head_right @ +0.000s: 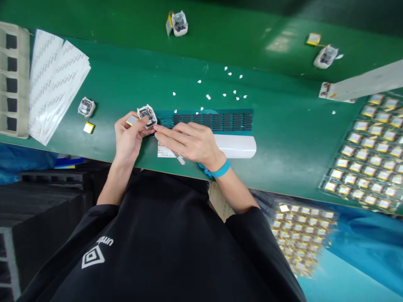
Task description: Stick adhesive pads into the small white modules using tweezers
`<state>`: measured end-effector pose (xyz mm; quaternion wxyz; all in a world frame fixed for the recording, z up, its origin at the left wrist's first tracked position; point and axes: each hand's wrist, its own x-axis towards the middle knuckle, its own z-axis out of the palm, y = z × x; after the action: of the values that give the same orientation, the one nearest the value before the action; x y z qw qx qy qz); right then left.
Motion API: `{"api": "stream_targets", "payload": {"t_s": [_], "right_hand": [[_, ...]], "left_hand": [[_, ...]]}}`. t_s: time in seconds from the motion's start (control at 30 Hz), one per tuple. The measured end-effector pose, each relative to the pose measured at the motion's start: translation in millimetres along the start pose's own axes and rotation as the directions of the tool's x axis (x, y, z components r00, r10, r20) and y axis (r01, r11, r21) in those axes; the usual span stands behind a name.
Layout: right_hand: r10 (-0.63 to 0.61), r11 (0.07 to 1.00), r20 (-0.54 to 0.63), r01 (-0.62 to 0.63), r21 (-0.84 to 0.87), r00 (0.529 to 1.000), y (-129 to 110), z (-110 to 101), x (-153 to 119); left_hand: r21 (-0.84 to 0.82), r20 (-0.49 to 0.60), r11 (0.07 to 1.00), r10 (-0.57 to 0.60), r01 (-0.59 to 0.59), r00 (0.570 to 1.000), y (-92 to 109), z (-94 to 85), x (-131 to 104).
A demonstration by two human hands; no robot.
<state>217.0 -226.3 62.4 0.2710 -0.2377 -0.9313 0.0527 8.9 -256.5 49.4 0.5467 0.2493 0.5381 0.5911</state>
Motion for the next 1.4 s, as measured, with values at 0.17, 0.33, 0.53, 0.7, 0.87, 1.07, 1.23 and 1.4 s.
{"api": "stream_targets", "payload": {"t_s": [0.17, 0.33, 0.53, 0.7, 0.87, 1.07, 1.23, 1.4], "right_hand": [[-0.058, 0.998, -0.050, 0.056, -0.032, 0.997, -1.3, 0.2, 0.6], [0.023, 0.997, 0.008, -0.023, 0.079, 1.000, 0.8, 2.5, -3.2], [-0.163, 0.986, -0.152, 0.156, -0.062, 0.975, -1.9, 1.4, 2.4], [-0.180, 0.983, -0.108, 0.174, -0.065, 0.978, -3.5, -3.6, 5.8], [-0.191, 0.981, -0.093, 0.186, -0.058, 0.977, -4.4, -4.3, 4.7], [-0.120, 0.991, -0.067, 0.116, -0.064, 0.991, -6.0, 2.5, 7.5], [-0.101, 0.994, -0.219, 0.106, 0.012, 0.971, -3.7, 4.9, 9.0], [-0.074, 0.995, -0.172, 0.083, 0.050, 0.982, -2.3, 5.9, 9.2]], "left_hand": [[0.006, -0.014, 1.000, -0.014, 0.015, 1.000, -1.2, -1.4, 0.6], [-0.011, -0.051, 1.000, -0.019, 0.018, 0.999, 0.5, 1.7, -0.2], [-0.043, -0.078, 0.998, -0.045, 0.042, 0.996, 4.1, 3.9, -3.1], [-0.031, -0.088, 0.999, -0.045, 0.043, 0.995, 3.1, 3.4, -3.1], [-0.022, -0.065, 0.999, -0.034, 0.033, 0.997, 2.0, 3.6, -3.2], [-0.073, -0.127, 0.997, 0.002, -0.011, 0.992, -1.3, 5.7, -3.5], [-0.100, -0.150, 0.994, 0.018, -0.034, 0.988, -3.9, 7.6, -4.5], [-0.106, -0.169, 0.994, 0.007, -0.025, 0.986, -1.4, 8.5, -6.2]]}}
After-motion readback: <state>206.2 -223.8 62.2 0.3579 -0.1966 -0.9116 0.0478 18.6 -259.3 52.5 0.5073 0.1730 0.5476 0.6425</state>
